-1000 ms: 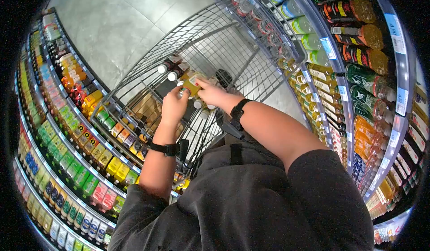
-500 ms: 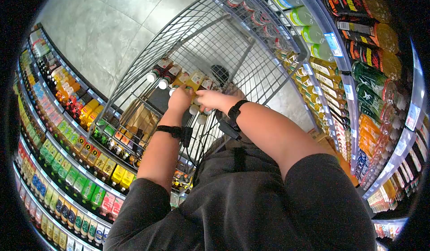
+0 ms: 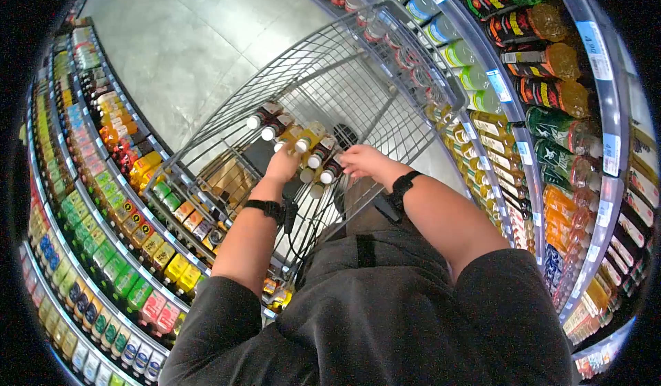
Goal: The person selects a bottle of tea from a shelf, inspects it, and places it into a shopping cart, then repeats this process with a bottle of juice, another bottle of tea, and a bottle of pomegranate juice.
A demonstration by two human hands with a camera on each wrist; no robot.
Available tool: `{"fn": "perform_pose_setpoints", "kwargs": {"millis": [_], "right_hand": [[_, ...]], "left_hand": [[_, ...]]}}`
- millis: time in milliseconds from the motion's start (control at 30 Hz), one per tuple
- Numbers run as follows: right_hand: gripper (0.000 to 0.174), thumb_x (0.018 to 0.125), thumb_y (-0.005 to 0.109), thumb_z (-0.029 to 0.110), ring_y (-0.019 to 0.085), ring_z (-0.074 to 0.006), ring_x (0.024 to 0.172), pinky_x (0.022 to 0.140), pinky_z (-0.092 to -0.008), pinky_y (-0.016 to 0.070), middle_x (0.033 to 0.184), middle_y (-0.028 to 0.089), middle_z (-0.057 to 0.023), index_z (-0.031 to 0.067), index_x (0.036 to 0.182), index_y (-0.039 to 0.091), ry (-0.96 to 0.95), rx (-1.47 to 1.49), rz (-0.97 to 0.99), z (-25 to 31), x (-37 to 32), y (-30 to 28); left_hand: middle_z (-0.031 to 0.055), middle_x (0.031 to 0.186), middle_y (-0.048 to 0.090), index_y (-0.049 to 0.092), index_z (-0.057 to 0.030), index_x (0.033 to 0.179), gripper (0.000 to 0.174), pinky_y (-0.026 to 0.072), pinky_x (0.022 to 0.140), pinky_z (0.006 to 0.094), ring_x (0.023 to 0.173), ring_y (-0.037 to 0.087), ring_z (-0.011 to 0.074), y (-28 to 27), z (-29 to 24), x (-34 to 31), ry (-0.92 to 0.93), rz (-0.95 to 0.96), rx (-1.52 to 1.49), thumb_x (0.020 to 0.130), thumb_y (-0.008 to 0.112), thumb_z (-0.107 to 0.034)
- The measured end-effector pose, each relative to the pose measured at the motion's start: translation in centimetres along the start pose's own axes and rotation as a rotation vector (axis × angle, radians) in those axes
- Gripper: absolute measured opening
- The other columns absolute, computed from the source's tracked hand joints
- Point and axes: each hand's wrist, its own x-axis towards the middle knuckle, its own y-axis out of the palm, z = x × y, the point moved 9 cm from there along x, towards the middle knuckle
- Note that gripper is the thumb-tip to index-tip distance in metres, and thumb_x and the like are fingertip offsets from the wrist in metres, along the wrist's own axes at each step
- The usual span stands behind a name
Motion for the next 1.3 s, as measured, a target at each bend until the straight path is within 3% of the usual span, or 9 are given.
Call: {"fn": "perform_pose_setpoints", "kwargs": {"millis": [133, 200, 333, 400, 533, 633, 767, 900, 1300], "right_hand": [[0.021, 0.099, 0.07, 0.023, 0.06, -0.0086, 0.075, 0.064, -0.0246, 0.0502, 0.088, 0.059, 0.0028, 0.0076, 0.109, 0.06, -0.12, 0.041, 0.083, 1.5, -3.1, 1.2], [0.017, 0.102, 0.067, 0.026, 0.056, -0.0073, 0.074, 0.065, -0.026, 0.0474, 0.084, 0.056, 0.0046, 0.0102, 0.103, 0.059, -0.156, 0.032, 0.034, 2.0, -5.3, 1.8], [0.025, 0.107, 0.058, 0.033, 0.054, -0.012, 0.076, 0.067, -0.0286, 0.0438, 0.084, 0.057, 0.0012, 0.0101, 0.096, 0.059, -0.338, 0.224, 0.181, 3.9, -9.9, 3.9], [0.032, 0.108, 0.053, 0.039, 0.052, -0.0148, 0.074, 0.068, -0.0314, 0.0446, 0.082, 0.054, 0.0007, 0.0115, 0.093, 0.059, -0.382, 0.395, 0.212, 4.6, -13.0, 5.3], [0.047, 0.11, 0.042, 0.048, 0.05, -0.0164, 0.072, 0.068, -0.0314, 0.042, 0.074, 0.048, 0.0008, 0.0126, 0.083, 0.057, -0.471, 0.548, 0.364, 5.8, -20.8, 9.2], [0.056, 0.11, 0.039, 0.049, 0.038, -0.0137, 0.061, 0.059, -0.0285, 0.0326, 0.065, 0.035, 0.0015, 0.0129, 0.067, 0.043, -0.544, 0.566, 0.591, 5.4, -25.5, 11.3], [0.06, 0.11, 0.039, 0.048, 0.031, -0.0122, 0.057, 0.056, -0.0279, 0.0287, 0.062, 0.029, 0.0017, 0.0131, 0.062, 0.034, -0.596, 0.653, 0.681, 3.0, -31.8, 13.7], [0.056, 0.11, 0.038, 0.046, 0.034, -0.0127, 0.059, 0.058, -0.0284, 0.0308, 0.064, 0.032, 0.0011, 0.0118, 0.065, 0.037, -0.647, 0.694, 0.671, -1.4, -35.6, 14.4], [0.021, 0.103, 0.055, 0.024, 0.042, -0.0133, 0.067, 0.063, -0.0278, 0.0367, 0.081, 0.047, -0.0008, 0.008, 0.089, 0.053, -0.802, 0.633, 0.499, -14.1, -42.1, 10.9]], "left_hand": [[0.027, 0.117, 0.071, 0.061, -0.0032, 0.136, 0.052, 0.0527, 0.098, 0.0453, 0.111, 0.069, 0.0408, -2.9, 1.2, -5.9, -0.2, 0.065, -0.314, 0.093, 0.061, -0.032], [0.023, 0.108, 0.074, 0.062, -0.0024, 0.133, 0.048, 0.0551, 0.092, 0.0462, 0.101, 0.072, 0.0407, -4.9, 2.5, -7.9, -0.016, -0.111, -0.228, 0.094, 0.06, -0.03], [0.0205, 0.081, 0.071, 0.069, 0.0012, 0.097, 0.028, 0.0534, 0.066, 0.0436, 0.072, 0.068, 0.037, -11.1, 0.2, -19.4, 0.173, -0.363, 0.008, 0.097, 0.063, -0.026], [0.022, 0.076, 0.067, 0.064, 0.0021, 0.081, 0.033, 0.0508, 0.067, 0.0468, 0.072, 0.064, 0.0424, -13.7, 0.3, -25.4, 0.208, -0.522, 0.0, 0.097, 0.066, -0.026], [0.018, 0.071, 0.06, 0.055, -0.0014, 0.079, 0.022, 0.0489, 0.065, 0.0455, 0.069, 0.061, 0.0374, -16.1, 4.4, -34.7, 0.227, -0.696, -0.11, 0.086, 0.073, -0.012], [0.0115, 0.067, 0.053, 0.05, -0.0021, 0.082, 0.016, 0.0457, 0.06, 0.0364, 0.062, 0.054, 0.022, -16.6, 8.1, -39.9, 0.249, -0.753, -0.266, 0.078, 0.065, 0.002], [-0.0052, 0.075, 0.032, 0.039, -0.0099, 0.074, 0.028, 0.0271, 0.061, 0.0232, 0.07, 0.032, 0.0063, -15.0, 12.7, -43.6, 0.424, -0.756, -0.768, 0.073, 0.051, 0.015], [-0.0056, 0.076, 0.034, 0.04, -0.0105, 0.075, 0.028, 0.0245, 0.061, 0.0228, 0.069, 0.031, 0.0058, -13.1, 13.9, -45.7, 0.585, -0.741, -0.913, 0.072, 0.045, 0.017], [-0.0058, 0.076, 0.041, 0.05, -0.0086, 0.079, 0.025, 0.0271, 0.063, 0.0223, 0.07, 0.037, 0.0061, -6.6, 10.6, -43.8, 0.505, -0.478, -0.812, 0.07, 0.05, 0.016]]}}
